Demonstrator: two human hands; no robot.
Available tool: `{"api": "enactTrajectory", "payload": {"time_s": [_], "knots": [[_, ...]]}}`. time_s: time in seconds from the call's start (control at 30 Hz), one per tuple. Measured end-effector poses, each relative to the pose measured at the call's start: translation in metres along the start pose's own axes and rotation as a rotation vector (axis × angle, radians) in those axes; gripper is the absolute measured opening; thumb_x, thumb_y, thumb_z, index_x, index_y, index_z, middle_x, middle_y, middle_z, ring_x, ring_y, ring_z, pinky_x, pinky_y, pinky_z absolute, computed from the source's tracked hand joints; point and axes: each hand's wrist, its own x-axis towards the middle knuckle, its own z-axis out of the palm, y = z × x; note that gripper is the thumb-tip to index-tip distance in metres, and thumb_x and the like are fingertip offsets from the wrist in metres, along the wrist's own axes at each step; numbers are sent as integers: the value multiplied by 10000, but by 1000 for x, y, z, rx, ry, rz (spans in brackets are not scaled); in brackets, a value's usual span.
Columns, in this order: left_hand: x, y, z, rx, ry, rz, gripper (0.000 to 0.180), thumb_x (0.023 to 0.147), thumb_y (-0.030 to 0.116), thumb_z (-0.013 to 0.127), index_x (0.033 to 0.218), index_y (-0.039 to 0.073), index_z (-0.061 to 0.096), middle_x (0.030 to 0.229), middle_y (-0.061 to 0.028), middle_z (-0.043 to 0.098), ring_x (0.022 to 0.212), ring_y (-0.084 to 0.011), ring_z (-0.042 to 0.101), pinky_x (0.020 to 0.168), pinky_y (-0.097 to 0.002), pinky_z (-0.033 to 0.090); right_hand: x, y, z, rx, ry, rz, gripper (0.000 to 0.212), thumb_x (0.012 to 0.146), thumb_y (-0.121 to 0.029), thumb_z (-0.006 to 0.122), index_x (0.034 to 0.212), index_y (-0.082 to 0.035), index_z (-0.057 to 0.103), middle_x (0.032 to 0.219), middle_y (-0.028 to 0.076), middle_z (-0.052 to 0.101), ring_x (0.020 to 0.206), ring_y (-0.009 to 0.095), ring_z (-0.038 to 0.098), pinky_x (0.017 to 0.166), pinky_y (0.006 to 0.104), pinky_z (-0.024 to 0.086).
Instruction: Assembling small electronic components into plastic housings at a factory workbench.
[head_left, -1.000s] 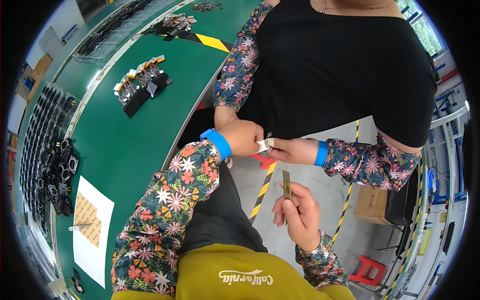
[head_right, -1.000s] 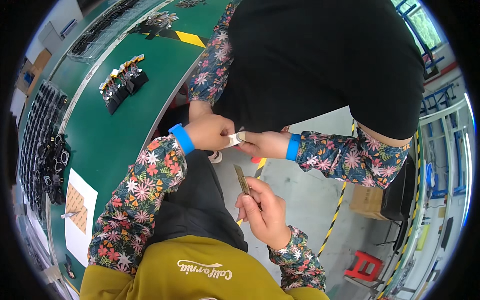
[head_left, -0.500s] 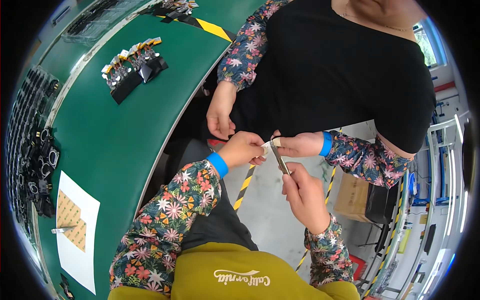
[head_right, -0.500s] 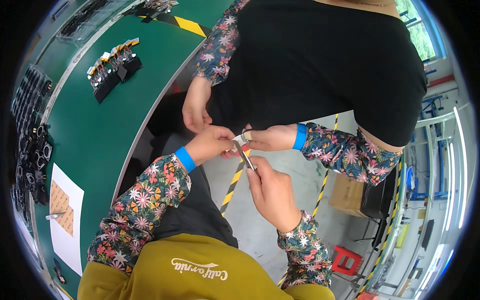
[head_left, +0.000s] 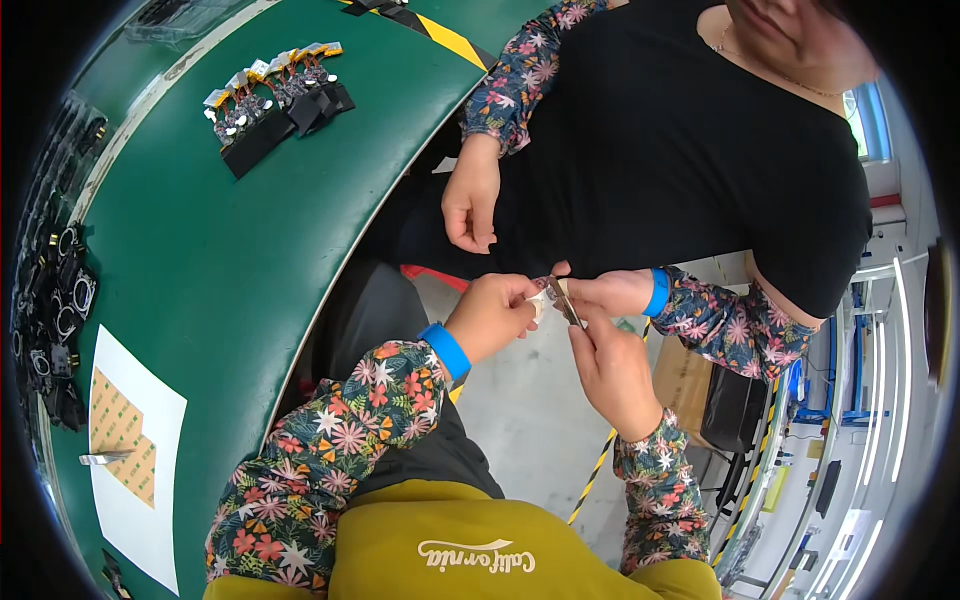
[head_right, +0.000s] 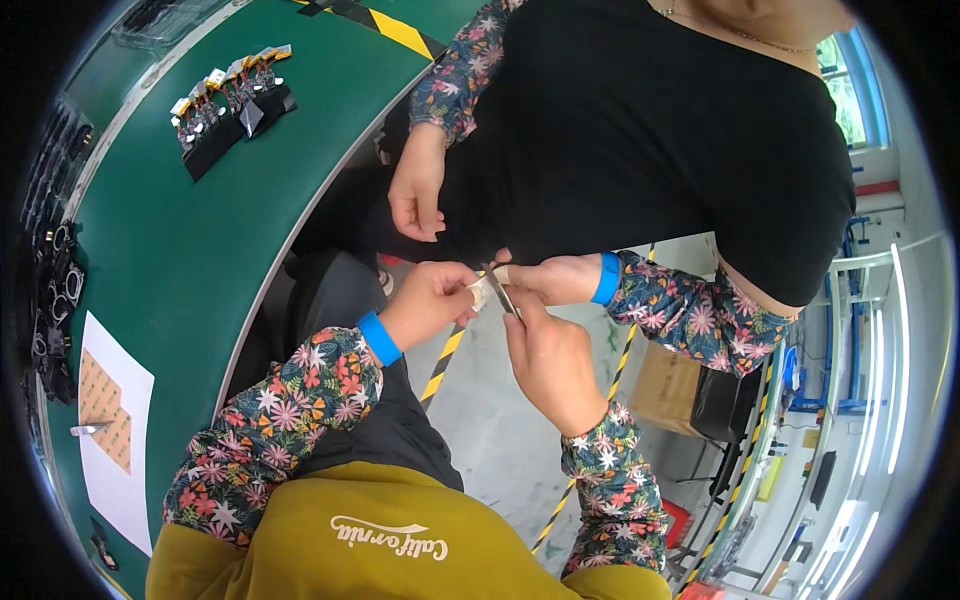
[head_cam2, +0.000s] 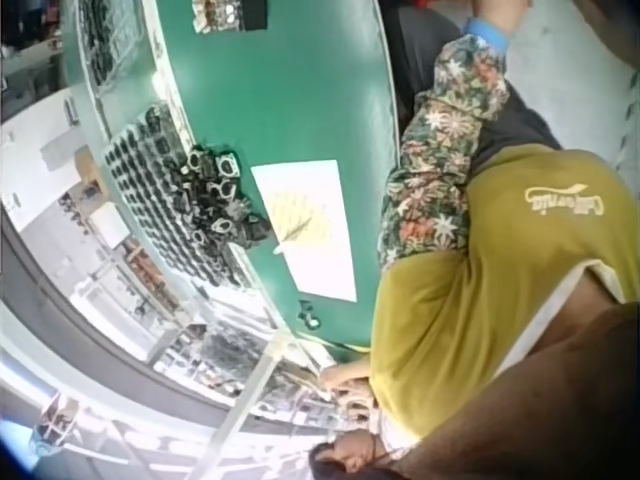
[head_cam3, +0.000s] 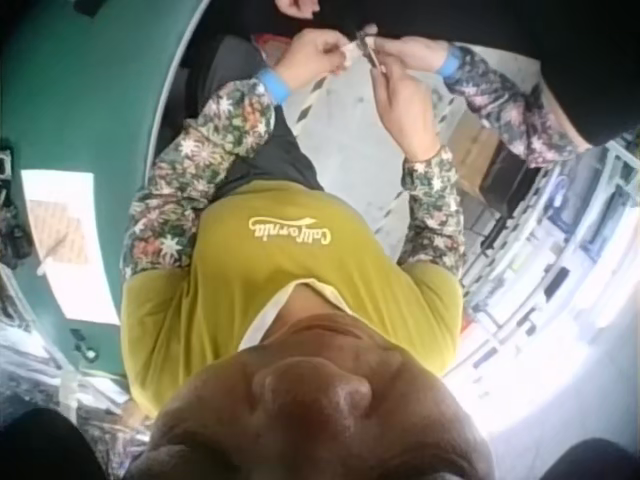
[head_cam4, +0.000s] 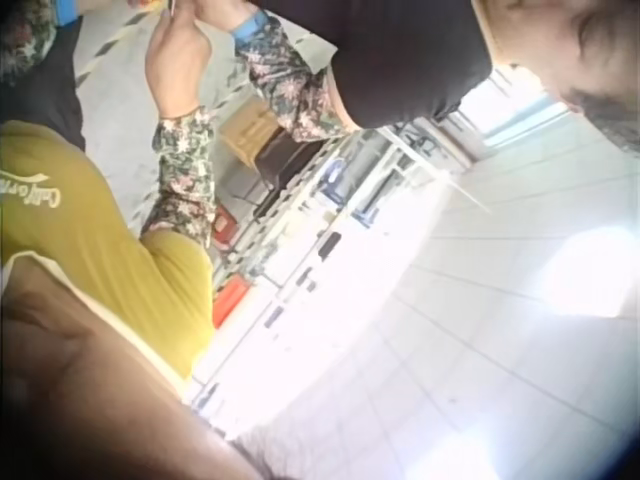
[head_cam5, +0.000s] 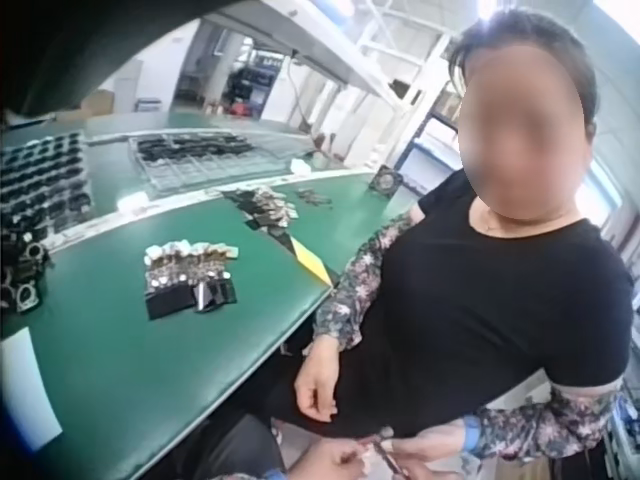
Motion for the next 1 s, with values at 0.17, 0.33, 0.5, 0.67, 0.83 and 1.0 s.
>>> {"api": "enactTrajectory", "payload": {"time_s": [0.17, 0.33, 0.5, 0.67, 0.83, 1.0], "knots": [[5, 6, 3, -56, -39, -25, 195, 812, 33, 519, 964, -48, 611, 732, -66, 632, 632, -106, 615, 559, -228, 495, -2, 1, -4, 127, 66, 35, 96, 851, -68, 557, 910, 8, 546, 552, 145, 527, 487, 295, 547, 449, 353, 387], [5, 13, 1, -45, -147, -98, 220, 832, 26, 532, 1039, -17, 591, 843, -64, 637, 707, -108, 621, 605, -227, 499, -4, 0, -5, 127, 45, 53, 88, 857, -62, 548, 911, 7, 546, 551, 126, 529, 469, 253, 543, 443, 330, 383], [4, 13, 5, -38, -107, -58, 211, 840, 36, 525, 1032, -20, 593, 835, -63, 636, 713, -113, 624, 608, -230, 503, -7, 4, -8, 136, -17, 109, 186, 844, -74, 559, 1025, -31, 546, 609, 166, 565, 573, 352, 578, 497, 399, 431], [6, 14, 11, -73, -69, -32, 225, 822, 34, 520, 1002, -73, 602, 760, -89, 629, 657, -119, 631, 551, -234, 494, -5, 6, -7, 52, 32, 16, 143, 854, -86, 554, 982, -23, 556, 562, 148, 537, 508, 314, 555, 462, 368, 402], [0, 23, 8, -104, -29, -171, 161, 830, 75, 543, 933, -37, 598, 769, -92, 648, 651, -120, 627, 592, -224, 495, -6, 7, -10, -21, 4, 14, 154, 845, -92, 560, 989, -38, 556, 576, 165, 544, 548, 349, 562, 480, 409, 411], [1, 19, 11, -156, -22, -174, 166, 814, 36, 542, 936, -68, 584, 766, -97, 623, 663, -139, 634, 561, -244, 523, -9, 7, -10, -72, -31, 42, 152, 846, -97, 556, 987, -41, 552, 577, 171, 548, 564, 354, 570, 493, 427, 422]]}}
